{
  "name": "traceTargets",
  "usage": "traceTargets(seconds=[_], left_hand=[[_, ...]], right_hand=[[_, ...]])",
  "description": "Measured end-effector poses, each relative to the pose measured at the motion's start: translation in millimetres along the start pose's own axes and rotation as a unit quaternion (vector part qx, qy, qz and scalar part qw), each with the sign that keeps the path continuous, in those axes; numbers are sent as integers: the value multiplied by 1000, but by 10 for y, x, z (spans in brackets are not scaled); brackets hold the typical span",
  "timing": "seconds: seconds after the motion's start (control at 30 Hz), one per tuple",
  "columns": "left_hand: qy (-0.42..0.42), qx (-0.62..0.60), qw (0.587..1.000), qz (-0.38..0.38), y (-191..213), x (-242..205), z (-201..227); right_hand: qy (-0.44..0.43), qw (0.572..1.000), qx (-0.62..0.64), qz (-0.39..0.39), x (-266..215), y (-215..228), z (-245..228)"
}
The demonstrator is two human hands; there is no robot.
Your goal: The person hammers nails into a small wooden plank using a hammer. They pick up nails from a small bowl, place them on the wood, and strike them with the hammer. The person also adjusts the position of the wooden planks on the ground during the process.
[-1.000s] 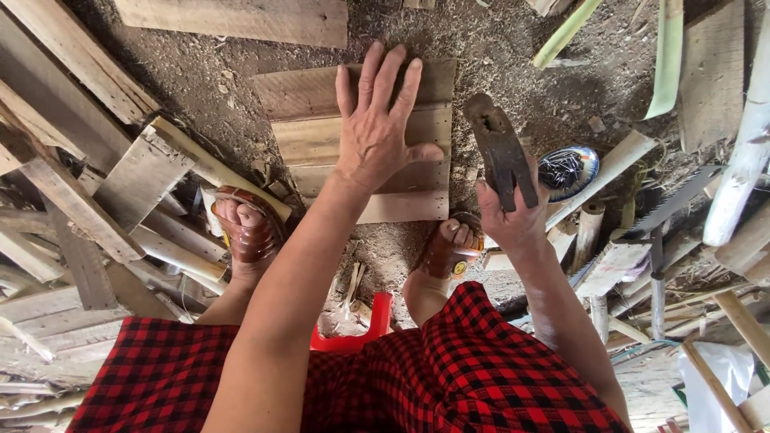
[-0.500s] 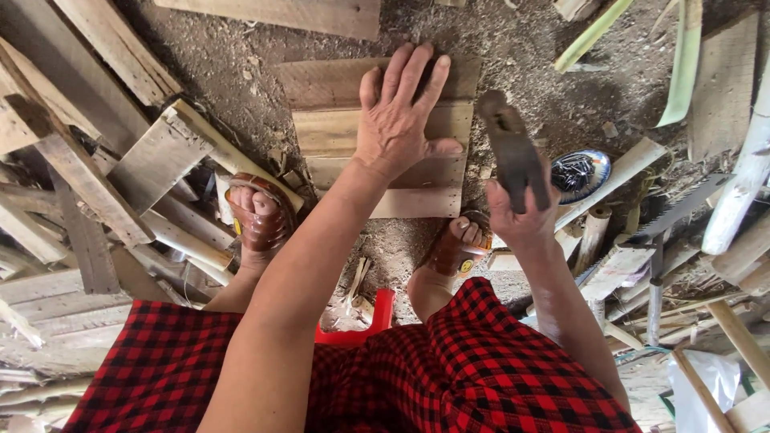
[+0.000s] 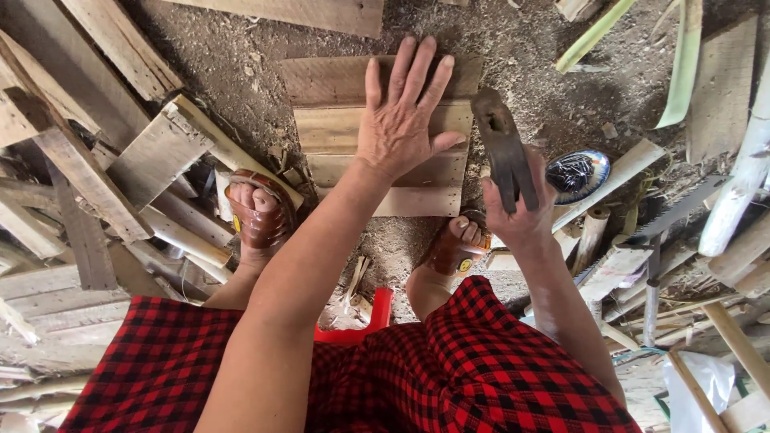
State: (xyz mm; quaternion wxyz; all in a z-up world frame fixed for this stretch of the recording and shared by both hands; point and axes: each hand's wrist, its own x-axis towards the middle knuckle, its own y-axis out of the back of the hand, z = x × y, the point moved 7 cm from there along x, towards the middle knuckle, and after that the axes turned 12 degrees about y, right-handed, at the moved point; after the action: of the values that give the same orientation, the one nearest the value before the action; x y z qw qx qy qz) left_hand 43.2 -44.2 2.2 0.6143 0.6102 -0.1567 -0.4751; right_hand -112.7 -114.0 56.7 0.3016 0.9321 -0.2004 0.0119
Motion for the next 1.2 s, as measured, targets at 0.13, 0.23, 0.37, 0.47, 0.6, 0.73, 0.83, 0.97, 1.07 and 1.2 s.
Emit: traceTargets(seconds=[0.13,0.23,0.37,0.47,0.6,0.73,0.83,0.97,1.07,1.2], left_hand=[[3,13,995,-97,6,-1,28],[6,20,994,-106,-21,16,27],[12,16,994,-103,-39,24,32],[-6,20,999,-35,13,-14,25],[1,17,999,-50,-2,-8,22],[4,-2,999,-46,-32,-18,22],[8,-7,998,-57,-71,5,12],[3,-4,999,-35,-22,-40,11],[-4,-4,1000,-28,12,-49,2],[1,-10,999,-38,-2,-33,-7]], right_hand=[[26,998,-60,-14,-42,-43,-3],[114,974,-189,-42,113,-145,-65],[4,998,26,-49,69,-79,79],[16,998,58,0,110,52,-71],[94,988,-119,-36,57,99,-347],[-12,991,-74,-109,127,-2,-181],[-75,988,-43,-129,103,14,-37],[-58,995,-5,-76,152,174,-216],[135,981,-138,17,42,273,-490],[-20,994,-90,-62,-21,-4,-109]])
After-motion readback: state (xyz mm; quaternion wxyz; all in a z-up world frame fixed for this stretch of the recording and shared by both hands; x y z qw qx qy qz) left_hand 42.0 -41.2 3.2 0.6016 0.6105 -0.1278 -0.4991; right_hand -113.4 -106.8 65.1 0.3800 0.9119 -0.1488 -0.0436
